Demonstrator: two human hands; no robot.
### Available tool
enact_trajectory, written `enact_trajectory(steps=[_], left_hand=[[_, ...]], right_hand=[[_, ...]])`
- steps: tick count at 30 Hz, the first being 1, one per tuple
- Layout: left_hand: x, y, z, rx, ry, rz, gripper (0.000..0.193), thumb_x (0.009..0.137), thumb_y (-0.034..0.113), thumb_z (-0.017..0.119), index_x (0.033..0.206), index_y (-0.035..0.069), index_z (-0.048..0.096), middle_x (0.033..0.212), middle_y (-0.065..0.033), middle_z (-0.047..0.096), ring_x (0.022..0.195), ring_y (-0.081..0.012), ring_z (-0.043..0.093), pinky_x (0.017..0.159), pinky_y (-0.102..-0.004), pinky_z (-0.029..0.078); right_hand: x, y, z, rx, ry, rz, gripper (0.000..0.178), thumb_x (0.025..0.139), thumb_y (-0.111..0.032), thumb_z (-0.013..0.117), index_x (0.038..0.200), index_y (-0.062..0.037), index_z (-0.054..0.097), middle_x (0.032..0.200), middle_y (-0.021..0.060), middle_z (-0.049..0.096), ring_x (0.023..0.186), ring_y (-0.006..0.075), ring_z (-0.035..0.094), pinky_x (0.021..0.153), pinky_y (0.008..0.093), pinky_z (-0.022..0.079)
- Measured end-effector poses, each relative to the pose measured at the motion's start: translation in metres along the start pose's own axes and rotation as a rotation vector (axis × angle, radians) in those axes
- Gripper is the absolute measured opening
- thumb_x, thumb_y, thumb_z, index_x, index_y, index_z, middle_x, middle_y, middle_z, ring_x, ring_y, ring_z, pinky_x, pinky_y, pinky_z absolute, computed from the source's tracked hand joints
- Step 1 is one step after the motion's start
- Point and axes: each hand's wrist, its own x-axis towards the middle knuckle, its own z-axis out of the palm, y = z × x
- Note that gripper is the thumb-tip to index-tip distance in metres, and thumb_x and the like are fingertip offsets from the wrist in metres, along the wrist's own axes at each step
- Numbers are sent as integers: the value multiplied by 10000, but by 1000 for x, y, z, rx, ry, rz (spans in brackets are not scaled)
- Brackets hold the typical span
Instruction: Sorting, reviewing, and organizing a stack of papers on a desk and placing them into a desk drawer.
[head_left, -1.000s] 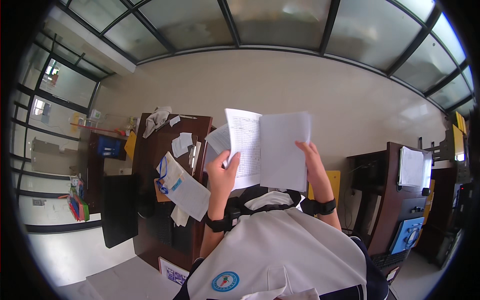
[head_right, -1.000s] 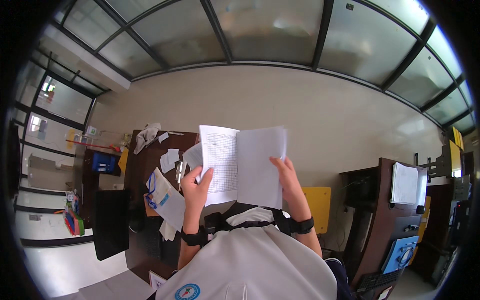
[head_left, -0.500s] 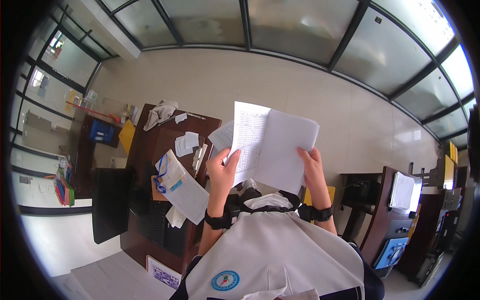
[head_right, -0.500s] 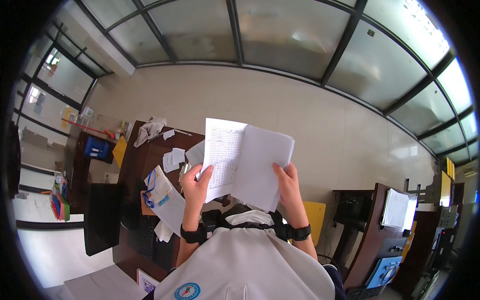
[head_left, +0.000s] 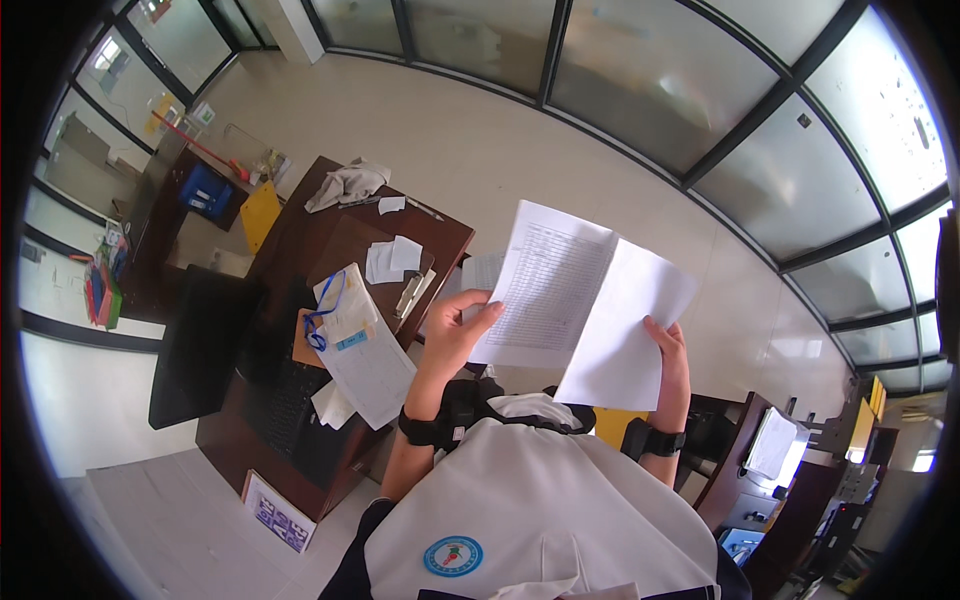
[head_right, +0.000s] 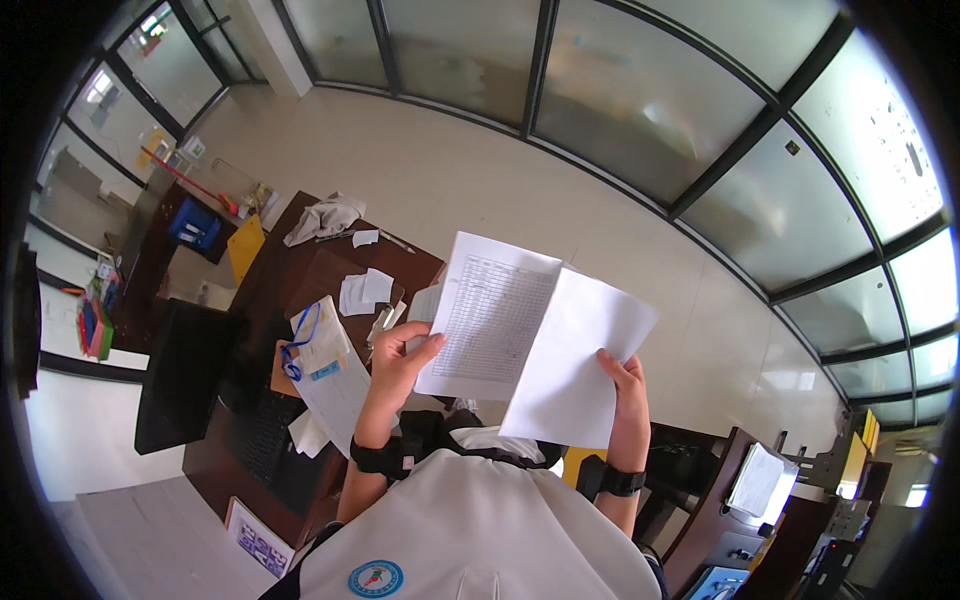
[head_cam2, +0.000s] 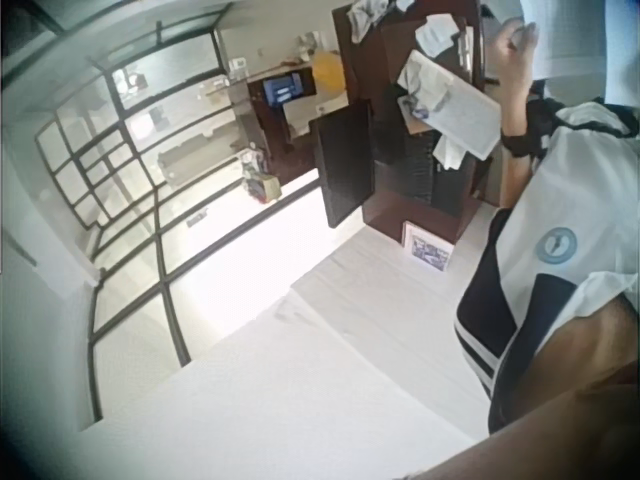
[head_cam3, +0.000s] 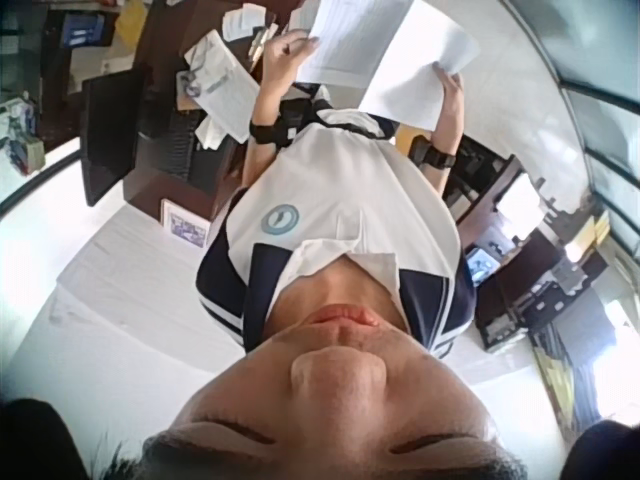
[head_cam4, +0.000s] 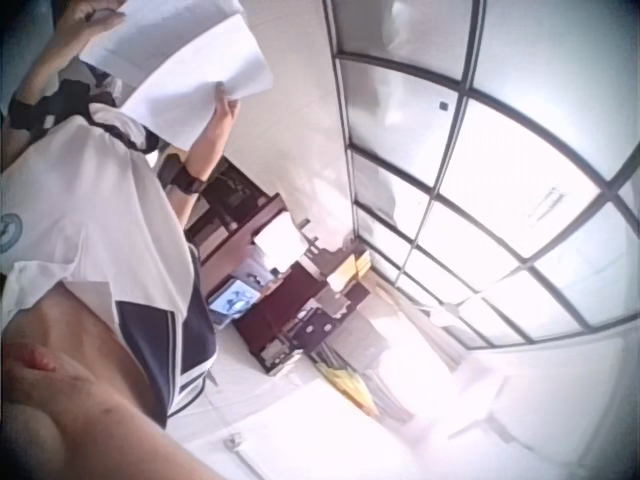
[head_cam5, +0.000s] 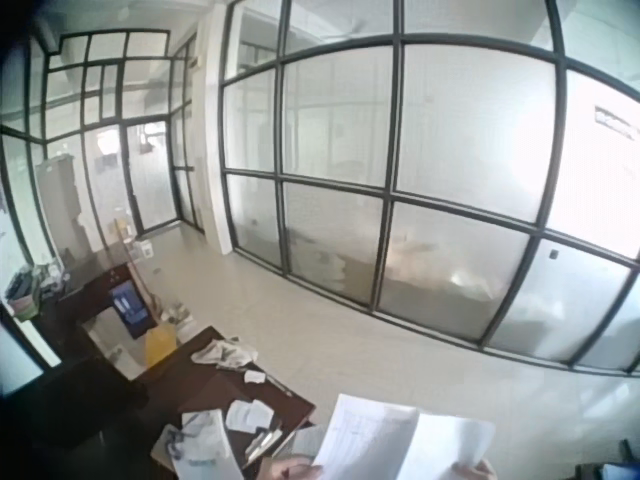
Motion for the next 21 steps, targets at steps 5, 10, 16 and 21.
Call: enact_trajectory(steps=[5, 10, 16, 21], left_hand=[[-5, 11, 3, -49, -58, -42, 151, 746, 56, 661, 860, -41, 638, 728, -23, 621, 635, -50, 525, 552, -179, 394], [-20, 37, 2, 66, -155, -55, 143, 739, 37, 660, 863, -34, 646, 733, -22, 630, 635, -46, 525, 555, -174, 391], [-33, 44, -18, -244, -169, -41, 167, 734, -12, 641, 901, -12, 659, 798, -29, 650, 702, -53, 547, 597, -185, 413], [-27, 33, -33, -361, -76, -117, 175, 735, -34, 632, 909, -26, 650, 818, -49, 655, 720, -78, 580, 649, -199, 447]], right_hand=[[-3, 7, -1, -47, -38, -9, 307, 792, -131, 545, 1060, 20, 539, 921, 113, 624, 756, 192, 620, 654, 272, 498], [-4, 24, -40, 238, -178, 4, 384, 731, -103, 574, 1089, 27, 524, 930, 135, 622, 766, 226, 623, 679, 316, 511], [-28, -1, -10, 149, -103, 22, 388, 732, -98, 568, 1096, 26, 520, 939, 135, 620, 778, 228, 623, 688, 320, 512], [-28, -3, 18, 122, -105, 39, 391, 732, -94, 563, 1102, 25, 517, 946, 135, 618, 788, 230, 624, 695, 323, 512]])
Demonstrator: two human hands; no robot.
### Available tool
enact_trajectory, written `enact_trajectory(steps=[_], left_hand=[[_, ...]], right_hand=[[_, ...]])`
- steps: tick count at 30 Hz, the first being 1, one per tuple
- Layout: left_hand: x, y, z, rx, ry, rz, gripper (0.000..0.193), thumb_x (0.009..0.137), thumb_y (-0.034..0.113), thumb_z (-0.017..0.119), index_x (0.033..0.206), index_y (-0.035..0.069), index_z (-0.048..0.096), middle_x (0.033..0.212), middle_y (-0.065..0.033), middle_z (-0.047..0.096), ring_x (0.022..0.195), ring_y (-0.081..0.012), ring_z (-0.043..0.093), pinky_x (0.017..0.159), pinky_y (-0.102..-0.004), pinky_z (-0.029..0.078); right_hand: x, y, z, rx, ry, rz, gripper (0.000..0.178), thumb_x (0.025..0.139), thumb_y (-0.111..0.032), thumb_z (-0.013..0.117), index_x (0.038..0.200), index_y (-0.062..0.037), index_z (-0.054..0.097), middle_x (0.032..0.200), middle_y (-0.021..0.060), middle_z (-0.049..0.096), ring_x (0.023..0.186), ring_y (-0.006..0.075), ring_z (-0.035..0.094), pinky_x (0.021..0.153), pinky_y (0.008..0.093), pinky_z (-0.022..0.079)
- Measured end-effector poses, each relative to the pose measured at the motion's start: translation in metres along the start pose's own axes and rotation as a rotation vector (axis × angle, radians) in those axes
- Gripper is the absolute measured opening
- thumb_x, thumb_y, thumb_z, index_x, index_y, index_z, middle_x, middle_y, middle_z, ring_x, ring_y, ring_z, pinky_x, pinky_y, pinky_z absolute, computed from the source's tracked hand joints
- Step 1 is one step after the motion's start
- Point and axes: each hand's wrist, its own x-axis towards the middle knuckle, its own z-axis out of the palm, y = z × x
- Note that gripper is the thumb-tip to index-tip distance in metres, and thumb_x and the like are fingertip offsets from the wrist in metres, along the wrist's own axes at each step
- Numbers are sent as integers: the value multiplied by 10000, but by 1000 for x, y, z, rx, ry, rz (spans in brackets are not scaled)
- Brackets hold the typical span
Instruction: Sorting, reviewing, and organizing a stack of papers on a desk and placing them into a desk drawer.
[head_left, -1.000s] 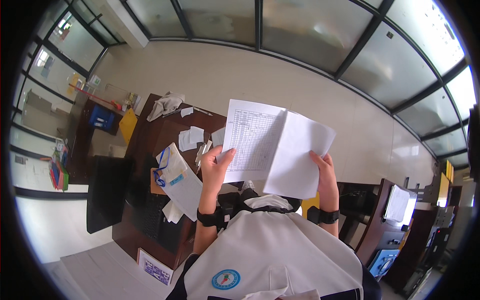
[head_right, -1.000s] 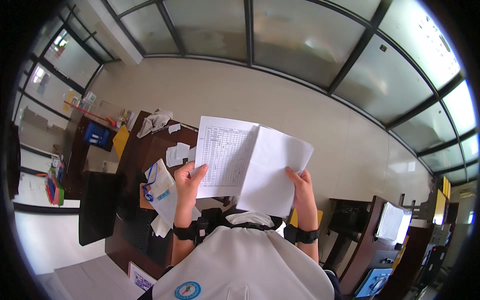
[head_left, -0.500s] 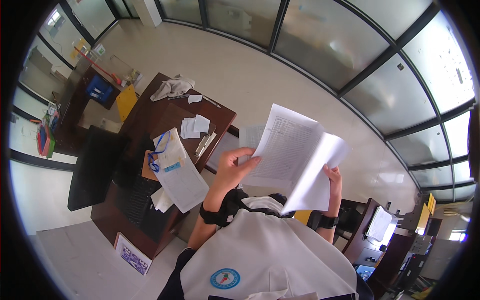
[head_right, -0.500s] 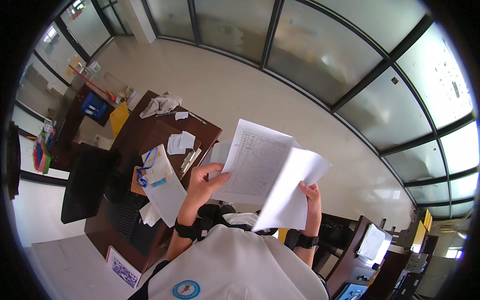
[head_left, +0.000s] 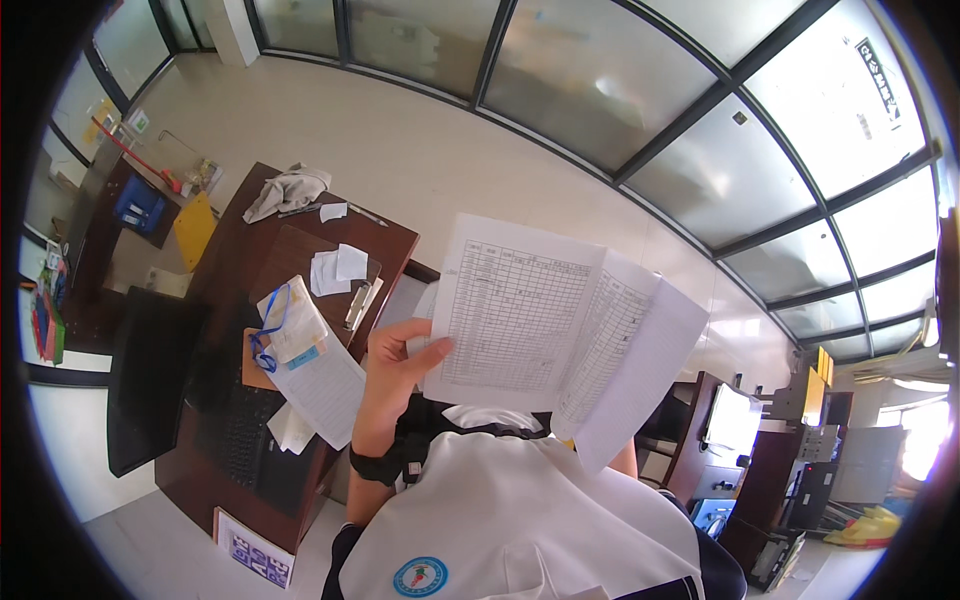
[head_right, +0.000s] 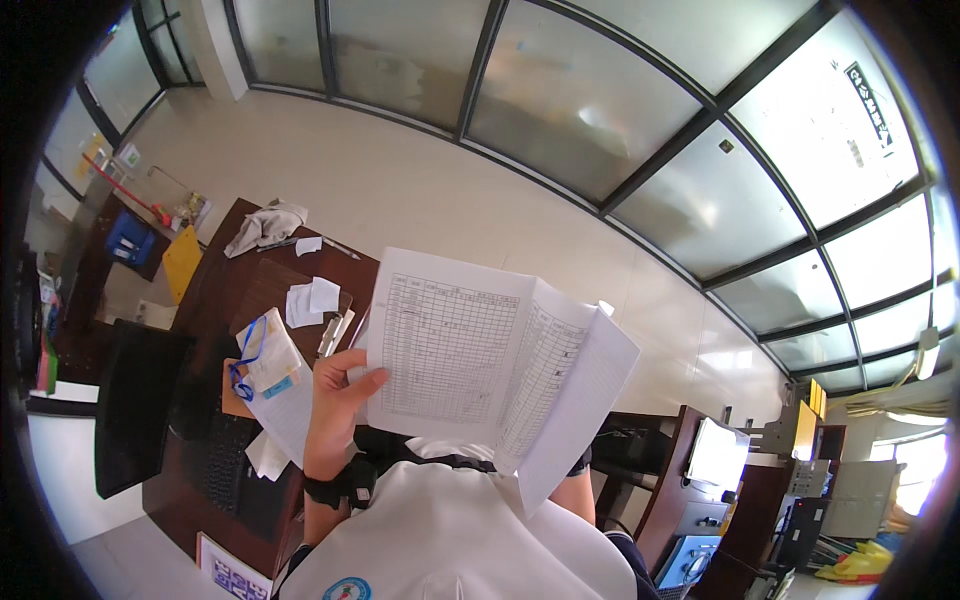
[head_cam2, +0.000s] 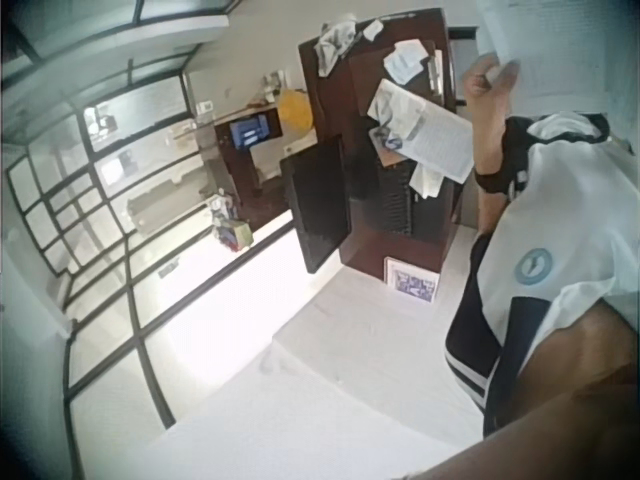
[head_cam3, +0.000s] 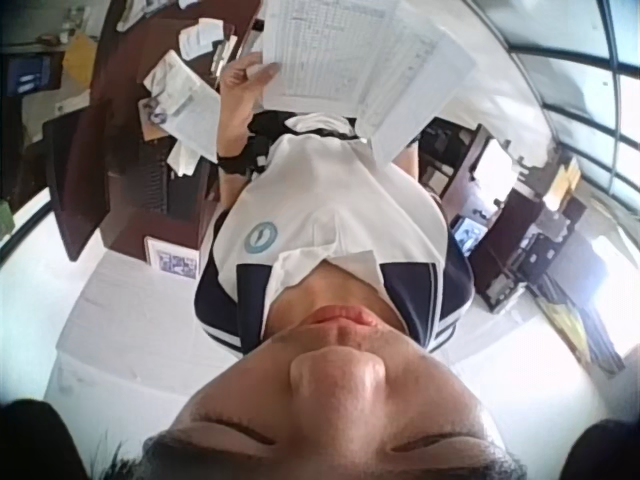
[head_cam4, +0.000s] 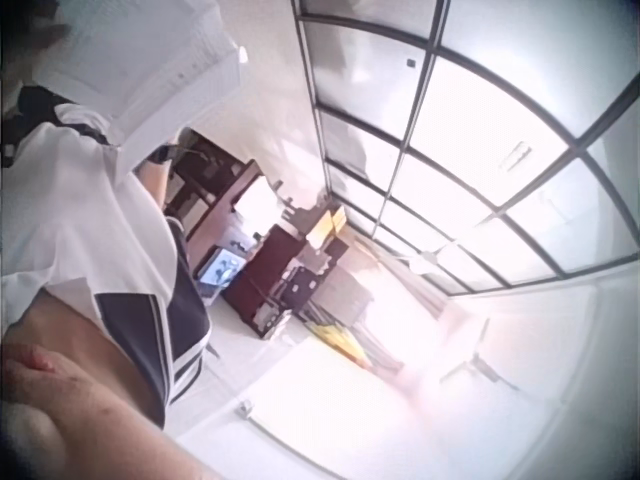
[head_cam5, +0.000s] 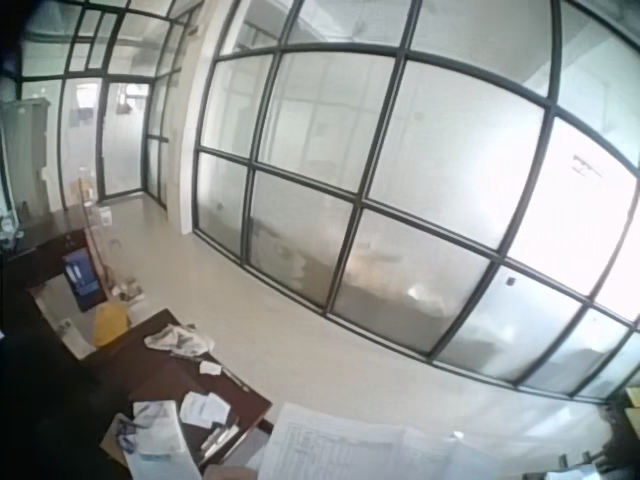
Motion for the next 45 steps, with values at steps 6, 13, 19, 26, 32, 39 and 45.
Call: enact_trajectory(steps=[6, 13, 19, 26, 32, 39, 45], left_hand=[[-6, 6, -6, 6, 19, 44, 155, 757, 2, 630, 909, -25, 648, 813, -43, 657, 696, -72, 582, 615, -193, 452], [-13, 21, 15, 738, -34, 435, 206, 736, 122, 683, 912, 26, 636, 676, -118, 620, 538, -191, 598, 488, -247, 446], [-4, 8, 12, 672, -54, 404, 181, 756, 138, 666, 887, 21, 625, 669, -131, 606, 505, -195, 566, 471, -261, 429], [9, 2, -5, 628, 155, 327, 151, 772, 87, 651, 881, -15, 630, 655, -124, 623, 544, -82, 559, 486, -228, 415], [14, 5, -22, 663, 347, 411, 138, 802, 59, 603, 921, 7, 648, 696, -49, 642, 542, -45, 516, 473, -194, 385], [2, 24, -22, 550, 338, 419, 301, 804, -3, 566, 1102, -35, 537, 1038, -112, 589, 815, -92, 545, 680, -189, 428], [-3, 39, 13, 505, 356, 450, 498, 783, -18, 563, 1248, -23, 383, 1230, -153, 446, 1028, -188, 515, 854, -286, 436]], right_hand=[[21, 19, 27, -59, -93, 25, 395, 733, -90, 557, 1109, 25, 513, 955, 135, 616, 799, 231, 624, 703, 327, 513], [27, 31, 57, -101, 8, 4, 342, 784, -94, 524, 1108, 13, 506, 975, 116, 608, 846, 200, 611, 741, 297, 492], [12, 19, 79, -145, 210, 20, 219, 818, -125, 538, 1005, -13, 557, 886, 70, 618, 762, 151, 601, 673, 254, 466], [15, 10, 50, -162, 184, -14, 228, 816, -138, 553, 1009, -16, 553, 852, 60, 614, 751, 144, 593, 667, 249, 459], [29, 4, 23, -211, 231, 2, 225, 816, -126, 559, 1013, -19, 551, 867, 67, 616, 761, 147, 594, 676, 261, 461], [49, -19, 17, -229, 165, 25, 225, 822, -116, 559, 1022, -16, 544, 884, 69, 614, 779, 151, 592, 682, 267, 461], [83, -38, 2, -227, 71, 16, 222, 826, -91, 548, 1028, 1, 536, 903, 82, 612, 789, 156, 596, 687, 274, 472]])
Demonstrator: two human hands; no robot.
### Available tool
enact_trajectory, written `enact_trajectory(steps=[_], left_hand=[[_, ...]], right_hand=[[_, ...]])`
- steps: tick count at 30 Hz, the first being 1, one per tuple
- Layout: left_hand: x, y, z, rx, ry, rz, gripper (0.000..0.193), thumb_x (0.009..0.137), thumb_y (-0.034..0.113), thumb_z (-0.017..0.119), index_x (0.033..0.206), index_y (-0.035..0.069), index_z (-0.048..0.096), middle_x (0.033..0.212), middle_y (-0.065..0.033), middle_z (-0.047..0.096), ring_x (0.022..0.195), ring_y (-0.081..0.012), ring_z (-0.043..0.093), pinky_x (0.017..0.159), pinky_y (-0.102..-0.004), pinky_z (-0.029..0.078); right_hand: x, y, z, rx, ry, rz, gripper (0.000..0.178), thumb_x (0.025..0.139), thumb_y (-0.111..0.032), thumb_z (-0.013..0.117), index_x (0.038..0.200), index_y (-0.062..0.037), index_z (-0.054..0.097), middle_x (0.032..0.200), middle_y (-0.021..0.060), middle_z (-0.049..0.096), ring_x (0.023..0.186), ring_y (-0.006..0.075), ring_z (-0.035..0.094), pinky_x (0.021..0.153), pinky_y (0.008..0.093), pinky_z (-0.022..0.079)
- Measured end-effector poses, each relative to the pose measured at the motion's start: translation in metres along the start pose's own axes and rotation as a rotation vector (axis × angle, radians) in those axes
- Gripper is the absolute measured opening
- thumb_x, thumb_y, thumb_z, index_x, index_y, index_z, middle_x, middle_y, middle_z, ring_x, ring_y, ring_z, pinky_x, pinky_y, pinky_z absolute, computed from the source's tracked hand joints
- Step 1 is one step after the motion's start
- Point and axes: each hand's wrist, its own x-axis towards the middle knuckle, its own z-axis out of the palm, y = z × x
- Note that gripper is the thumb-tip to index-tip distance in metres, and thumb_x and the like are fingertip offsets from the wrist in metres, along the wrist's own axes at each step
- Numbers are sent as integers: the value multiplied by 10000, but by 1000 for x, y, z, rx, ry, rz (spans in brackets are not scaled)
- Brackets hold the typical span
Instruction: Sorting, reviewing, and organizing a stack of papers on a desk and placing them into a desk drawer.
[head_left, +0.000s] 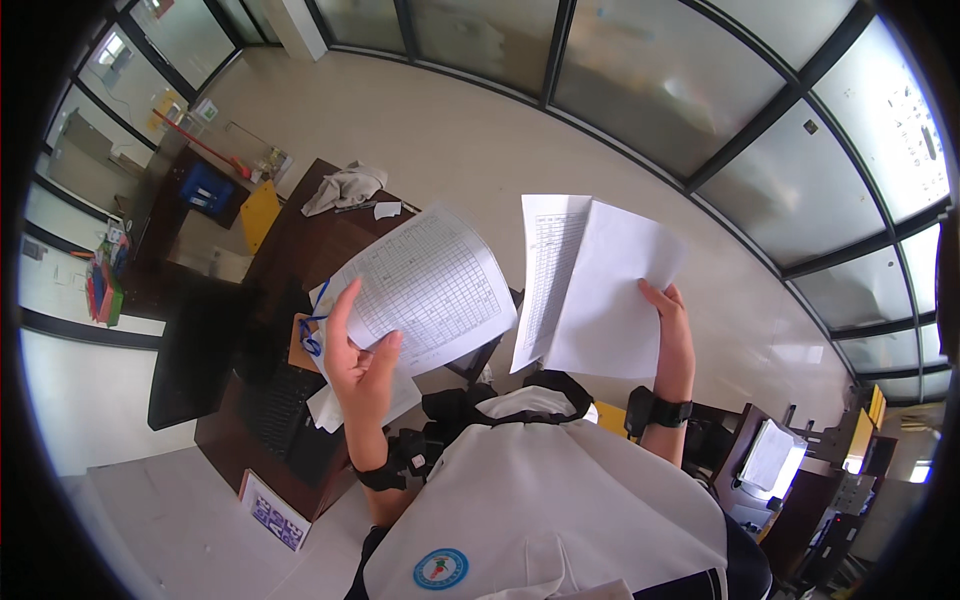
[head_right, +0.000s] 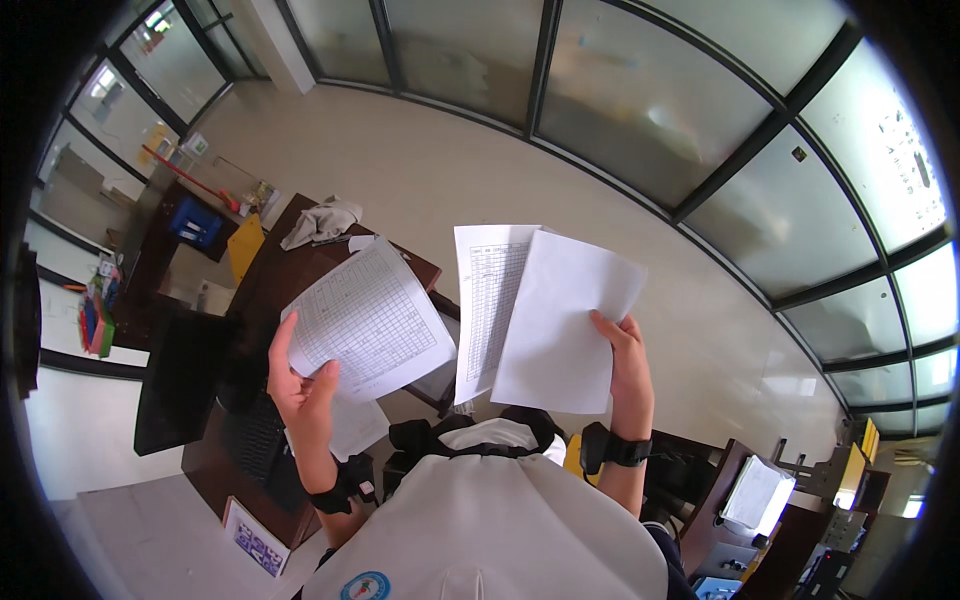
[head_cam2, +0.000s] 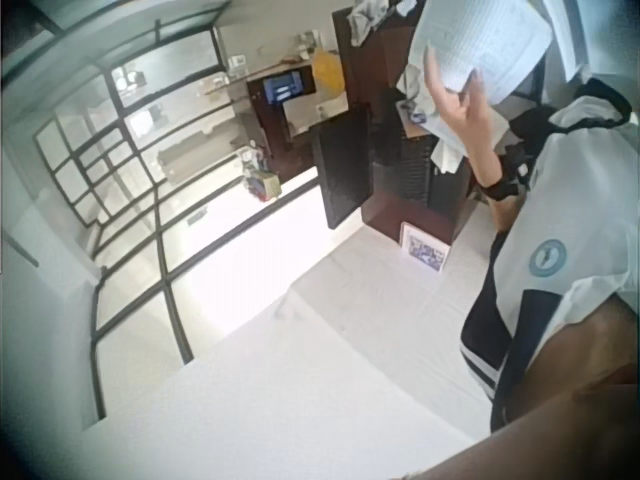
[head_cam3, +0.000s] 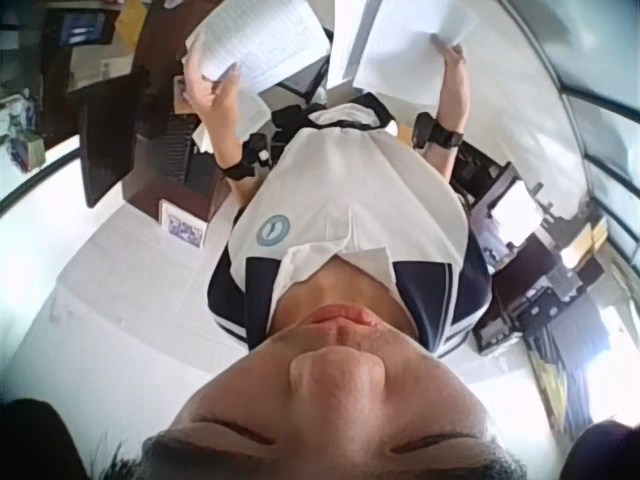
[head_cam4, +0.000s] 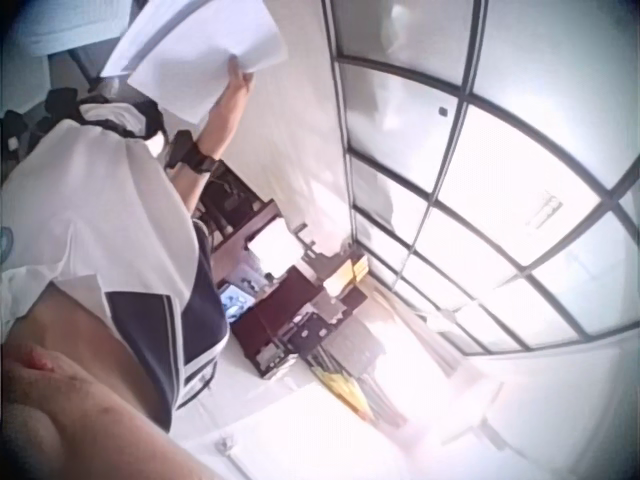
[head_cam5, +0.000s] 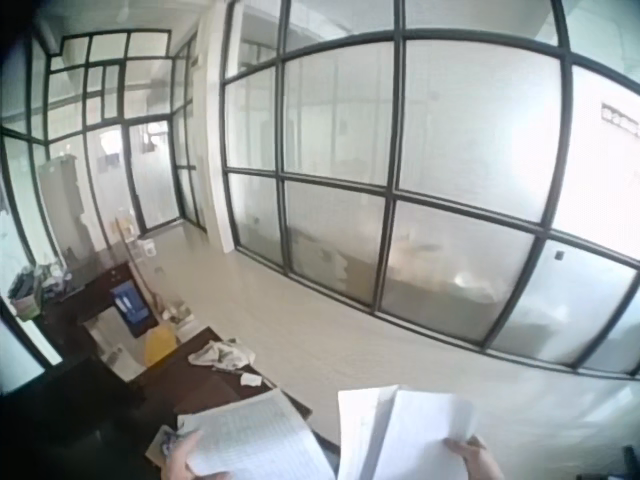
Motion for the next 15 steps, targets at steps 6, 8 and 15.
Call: enact_trajectory(steps=[6, 8, 15], left_hand=[[3, 6, 32, -27, 171, 21, 523, 759, 32, 582, 1252, 18, 410, 1183, -125, 477, 982, -181, 519, 848, -292, 416], [3, 2, 38, 108, 107, -51, 479, 788, 20, 551, 1242, 26, 401, 1242, -135, 428, 1076, -212, 481, 897, -308, 401], [5, -11, 68, 575, 312, 119, 226, 778, -31, 498, 962, 1, 625, 912, -101, 643, 834, -176, 602, 737, -265, 455]], right_hand=[[28, -12, -16, 29, -156, -4, 252, 820, -91, 553, 1044, 23, 534, 920, 79, 612, 806, 151, 596, 699, 269, 472], [33, -15, -22, 31, -183, -1, 249, 821, -91, 549, 1041, 25, 536, 924, 77, 611, 808, 147, 594, 703, 267, 470], [63, -25, -24, -23, -249, -80, 242, 837, -117, 531, 1030, 28, 539, 912, 63, 607, 817, 121, 568, 718, 258, 446]])
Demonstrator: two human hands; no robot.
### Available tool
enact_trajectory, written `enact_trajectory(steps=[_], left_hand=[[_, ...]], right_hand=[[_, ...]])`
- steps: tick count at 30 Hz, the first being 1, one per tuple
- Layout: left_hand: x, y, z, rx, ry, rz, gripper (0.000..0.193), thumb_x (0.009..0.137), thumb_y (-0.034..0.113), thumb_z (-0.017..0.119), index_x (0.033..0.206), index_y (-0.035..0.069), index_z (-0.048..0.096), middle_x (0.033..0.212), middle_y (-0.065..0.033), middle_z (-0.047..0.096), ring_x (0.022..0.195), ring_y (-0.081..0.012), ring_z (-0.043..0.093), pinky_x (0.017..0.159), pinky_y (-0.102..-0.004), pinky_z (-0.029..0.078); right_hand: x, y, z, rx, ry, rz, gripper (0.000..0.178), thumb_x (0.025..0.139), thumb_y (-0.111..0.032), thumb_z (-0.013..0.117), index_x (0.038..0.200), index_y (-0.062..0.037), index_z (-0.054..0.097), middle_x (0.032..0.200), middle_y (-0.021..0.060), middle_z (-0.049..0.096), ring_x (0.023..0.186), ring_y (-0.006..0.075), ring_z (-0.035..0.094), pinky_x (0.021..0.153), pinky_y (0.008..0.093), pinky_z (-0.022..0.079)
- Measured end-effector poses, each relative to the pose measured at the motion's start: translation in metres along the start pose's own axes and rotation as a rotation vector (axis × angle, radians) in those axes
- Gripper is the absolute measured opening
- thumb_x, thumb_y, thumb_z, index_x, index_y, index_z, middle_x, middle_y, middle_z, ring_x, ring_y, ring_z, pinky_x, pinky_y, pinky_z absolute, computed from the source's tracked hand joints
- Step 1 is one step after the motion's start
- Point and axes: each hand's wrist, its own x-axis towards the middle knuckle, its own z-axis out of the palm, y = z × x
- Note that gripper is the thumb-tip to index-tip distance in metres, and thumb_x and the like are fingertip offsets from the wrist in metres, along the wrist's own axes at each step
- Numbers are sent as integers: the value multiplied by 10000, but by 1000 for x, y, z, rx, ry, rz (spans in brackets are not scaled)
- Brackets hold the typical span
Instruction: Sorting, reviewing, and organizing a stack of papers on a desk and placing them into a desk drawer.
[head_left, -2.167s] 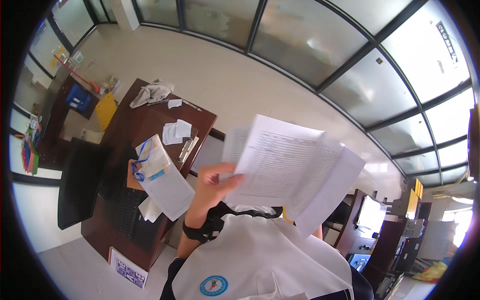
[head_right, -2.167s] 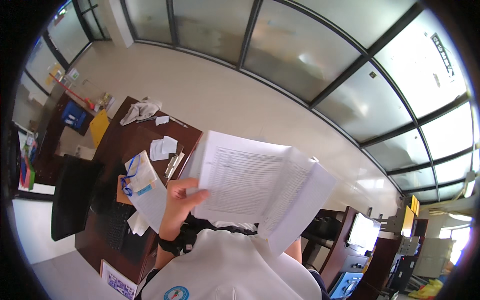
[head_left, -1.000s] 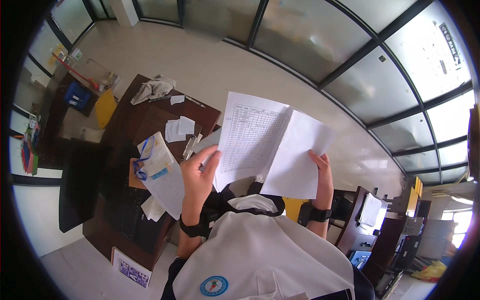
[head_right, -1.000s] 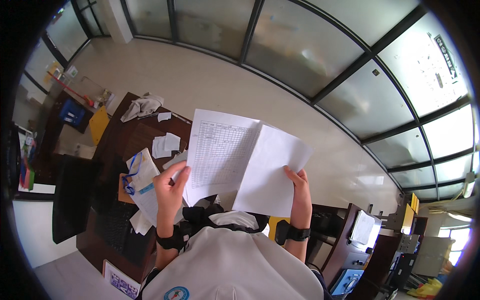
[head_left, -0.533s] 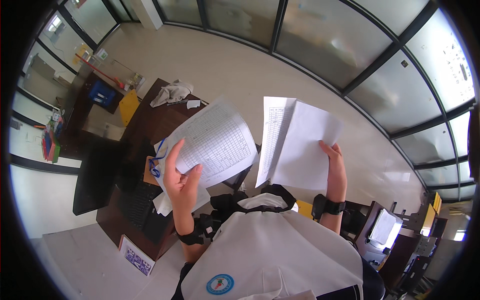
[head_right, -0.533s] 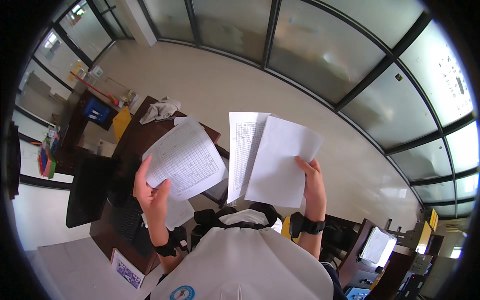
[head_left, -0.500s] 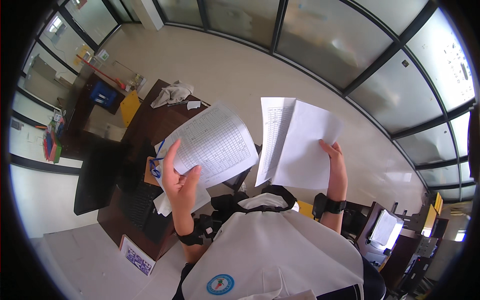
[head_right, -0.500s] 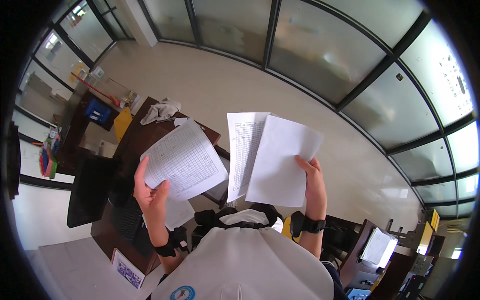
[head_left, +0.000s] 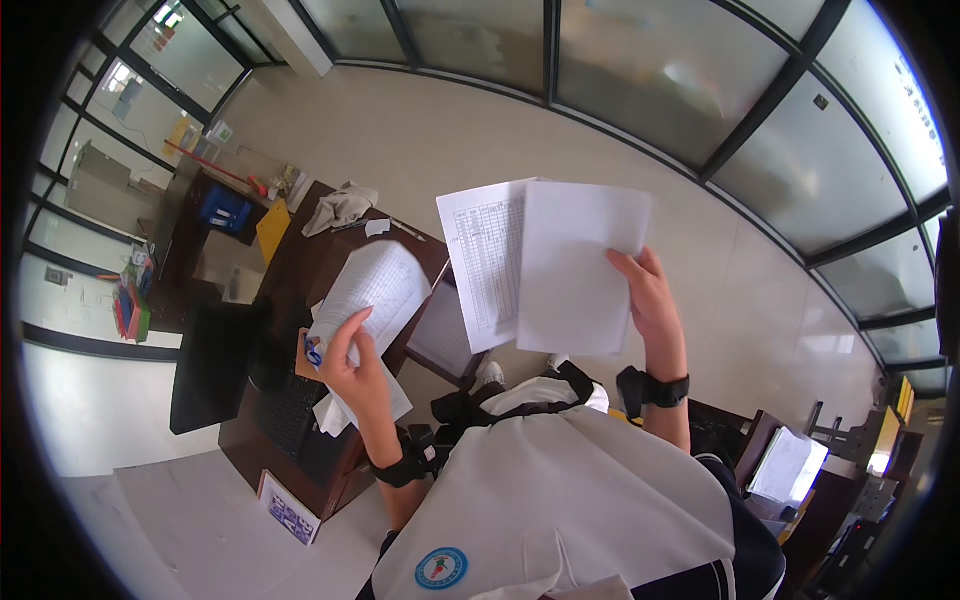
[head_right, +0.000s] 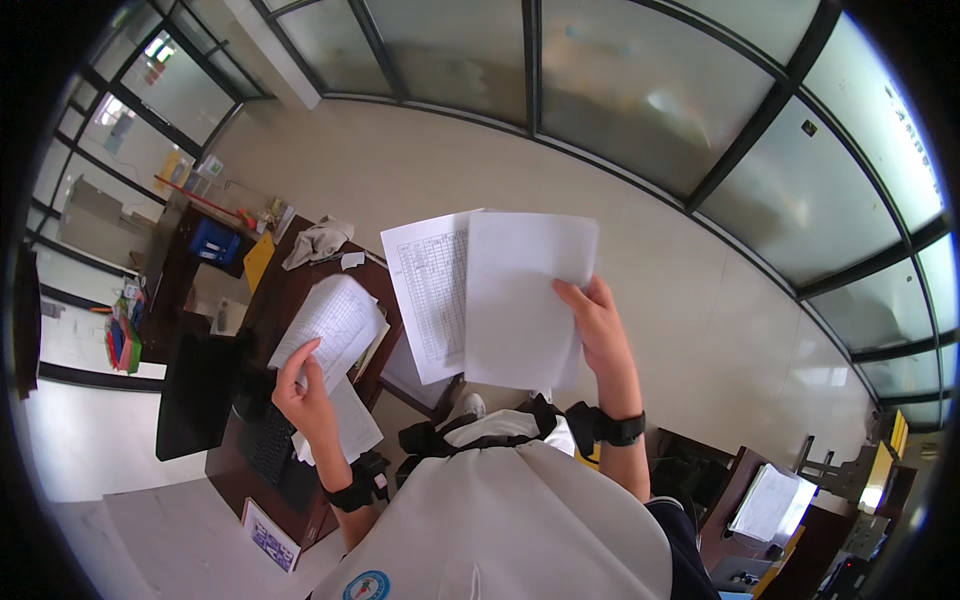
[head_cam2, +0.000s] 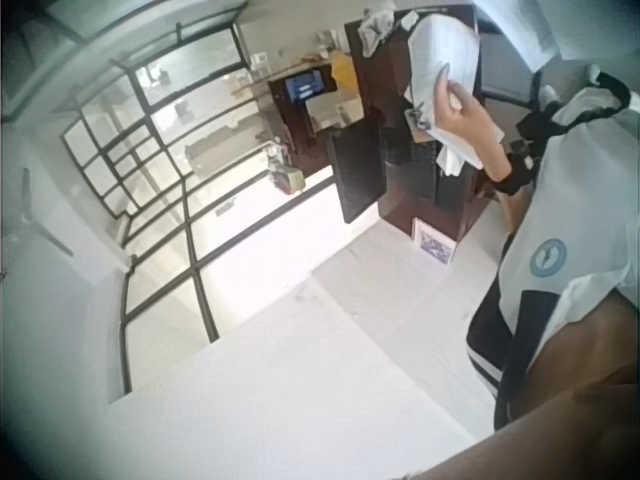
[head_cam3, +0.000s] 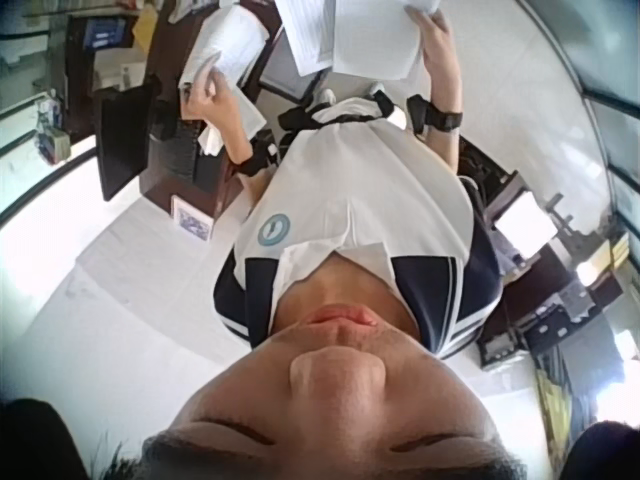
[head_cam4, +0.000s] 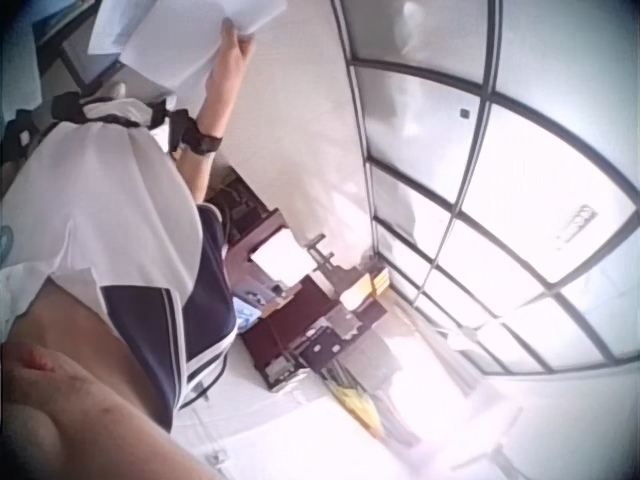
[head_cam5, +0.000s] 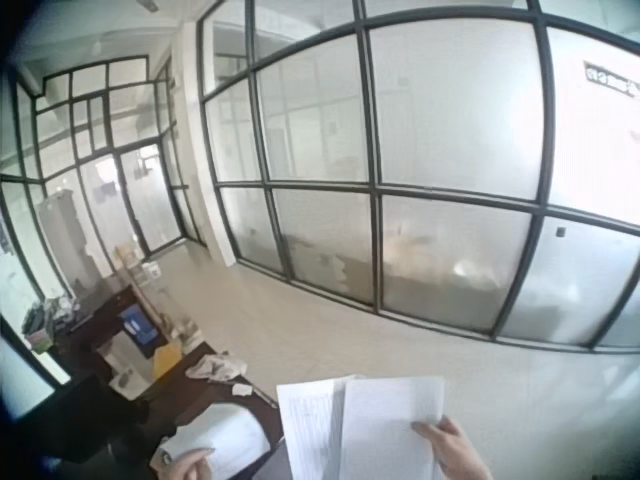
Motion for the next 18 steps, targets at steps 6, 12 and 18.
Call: enact_trajectory(steps=[6, 12, 18], left_hand=[[-17, 67, 60, -13, -370, 124, 257, 695, 139, 662, 912, 2, 644, 768, -175, 639, 649, -249, 636, 574, -294, 486], [-31, 101, 114, 203, -685, 225, 431, 625, 279, 762, 864, -46, 611, 727, -199, 613, 649, -330, 611, 586, -339, 485], [-30, 86, 137, 232, -723, 185, 59, 767, 67, 587, 792, 17, 603, 682, -192, 579, 629, -359, 567, 544, -398, 443]], right_hand=[[26, 23, 8, -85, 70, -80, 224, 849, -113, 499, 1006, 44, 526, 875, 45, 591, 799, 105, 535, 703, 254, 430], [35, 45, 10, -264, 160, -155, 174, 850, -151, 523, 932, 1, 532, 651, -17, 487, 596, 55, 427, 520, 238, 373], [37, 45, 7, -120, 131, -129, 241, 861, -211, 568, 939, 16, 544, 689, -16, 533, 615, 48, 444, 531, 226, 381]])
